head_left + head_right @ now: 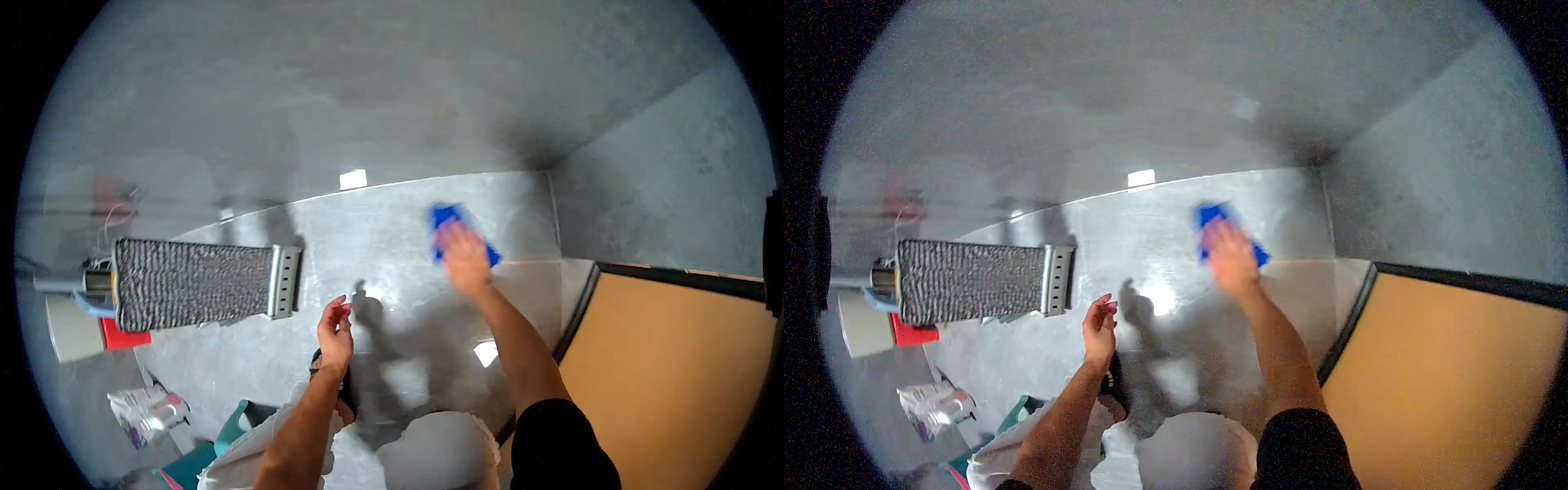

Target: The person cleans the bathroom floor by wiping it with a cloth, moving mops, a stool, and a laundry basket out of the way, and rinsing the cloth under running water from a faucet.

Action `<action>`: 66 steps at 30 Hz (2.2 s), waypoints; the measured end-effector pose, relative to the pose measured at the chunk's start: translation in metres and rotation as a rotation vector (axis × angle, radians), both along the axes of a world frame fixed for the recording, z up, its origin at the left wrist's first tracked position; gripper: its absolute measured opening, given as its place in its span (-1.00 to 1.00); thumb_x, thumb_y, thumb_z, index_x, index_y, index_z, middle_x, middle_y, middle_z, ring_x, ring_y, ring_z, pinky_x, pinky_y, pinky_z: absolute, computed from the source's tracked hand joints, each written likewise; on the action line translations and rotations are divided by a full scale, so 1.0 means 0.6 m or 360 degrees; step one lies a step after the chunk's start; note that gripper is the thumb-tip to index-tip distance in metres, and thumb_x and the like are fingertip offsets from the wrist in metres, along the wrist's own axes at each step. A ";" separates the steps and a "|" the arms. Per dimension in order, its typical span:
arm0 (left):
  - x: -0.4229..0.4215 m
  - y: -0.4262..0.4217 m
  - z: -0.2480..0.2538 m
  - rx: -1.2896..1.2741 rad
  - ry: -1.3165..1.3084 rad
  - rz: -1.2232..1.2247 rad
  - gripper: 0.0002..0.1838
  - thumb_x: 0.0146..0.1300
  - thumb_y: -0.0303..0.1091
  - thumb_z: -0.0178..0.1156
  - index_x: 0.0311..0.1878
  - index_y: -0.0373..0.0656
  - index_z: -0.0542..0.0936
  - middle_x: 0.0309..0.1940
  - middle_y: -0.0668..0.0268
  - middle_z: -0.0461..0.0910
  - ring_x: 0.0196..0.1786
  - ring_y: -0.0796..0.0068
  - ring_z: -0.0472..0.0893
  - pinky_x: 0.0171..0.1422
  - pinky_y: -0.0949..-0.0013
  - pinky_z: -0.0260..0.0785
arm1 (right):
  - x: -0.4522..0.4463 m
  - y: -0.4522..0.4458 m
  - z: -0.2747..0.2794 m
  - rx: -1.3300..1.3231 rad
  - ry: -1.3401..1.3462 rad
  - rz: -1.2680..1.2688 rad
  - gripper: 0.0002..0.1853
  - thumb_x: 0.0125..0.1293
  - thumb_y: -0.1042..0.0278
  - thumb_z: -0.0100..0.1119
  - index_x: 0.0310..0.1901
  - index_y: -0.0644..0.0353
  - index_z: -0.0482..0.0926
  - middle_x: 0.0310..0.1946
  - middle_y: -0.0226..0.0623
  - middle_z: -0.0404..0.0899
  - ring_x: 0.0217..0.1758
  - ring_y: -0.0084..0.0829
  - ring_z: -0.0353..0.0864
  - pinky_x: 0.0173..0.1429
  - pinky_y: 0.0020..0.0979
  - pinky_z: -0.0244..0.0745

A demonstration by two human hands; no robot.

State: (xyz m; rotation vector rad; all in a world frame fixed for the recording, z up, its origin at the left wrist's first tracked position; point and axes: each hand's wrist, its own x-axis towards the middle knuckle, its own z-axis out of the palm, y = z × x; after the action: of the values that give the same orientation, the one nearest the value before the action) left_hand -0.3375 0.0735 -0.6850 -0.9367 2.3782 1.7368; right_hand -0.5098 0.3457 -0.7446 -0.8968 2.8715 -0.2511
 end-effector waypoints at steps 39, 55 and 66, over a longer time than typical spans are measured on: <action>0.088 -0.069 -0.026 0.0221 0.0109 0.0149 -0.66 0.37 -0.67 -0.06 0.15 -0.24 0.49 -0.11 0.30 0.63 0.00 0.52 0.58 0.10 0.47 0.42 | 0.120 -0.197 0.018 -0.0189 -0.0300 0.0980 -0.42 0.27 0.24 0.06 0.36 0.03 0.34 0.47 -0.24 0.16 0.50 -0.21 0.16 0.52 -0.09 0.06; 0.104 -0.004 -0.039 0.0272 0.0043 0.0030 -0.68 0.40 -0.63 -0.07 0.16 -0.27 0.49 -0.11 0.27 0.62 -0.01 0.52 0.57 0.17 0.46 0.38 | 0.243 -0.114 -0.035 -0.0501 -0.0178 0.1039 -0.49 0.33 0.19 -0.01 0.30 0.09 0.36 0.42 -0.07 0.19 0.51 -0.09 0.09 0.51 0.03 -0.03; 0.079 0.024 -0.029 0.0326 0.0111 -0.0002 -0.65 0.39 -0.64 -0.08 0.18 -0.24 0.48 -0.10 0.27 0.63 0.01 0.50 0.58 0.21 0.44 0.37 | 0.324 -0.112 0.021 -0.0384 -0.0286 0.0547 -0.40 0.23 0.21 0.06 0.33 0.13 0.33 0.44 -0.09 0.16 0.48 -0.10 0.15 0.50 0.08 -0.02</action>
State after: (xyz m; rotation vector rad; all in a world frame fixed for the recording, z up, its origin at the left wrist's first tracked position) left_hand -0.2899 0.0877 -0.7026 -0.8587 2.1837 1.9968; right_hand -0.3153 0.2785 -0.7318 -1.3142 2.5055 -0.6138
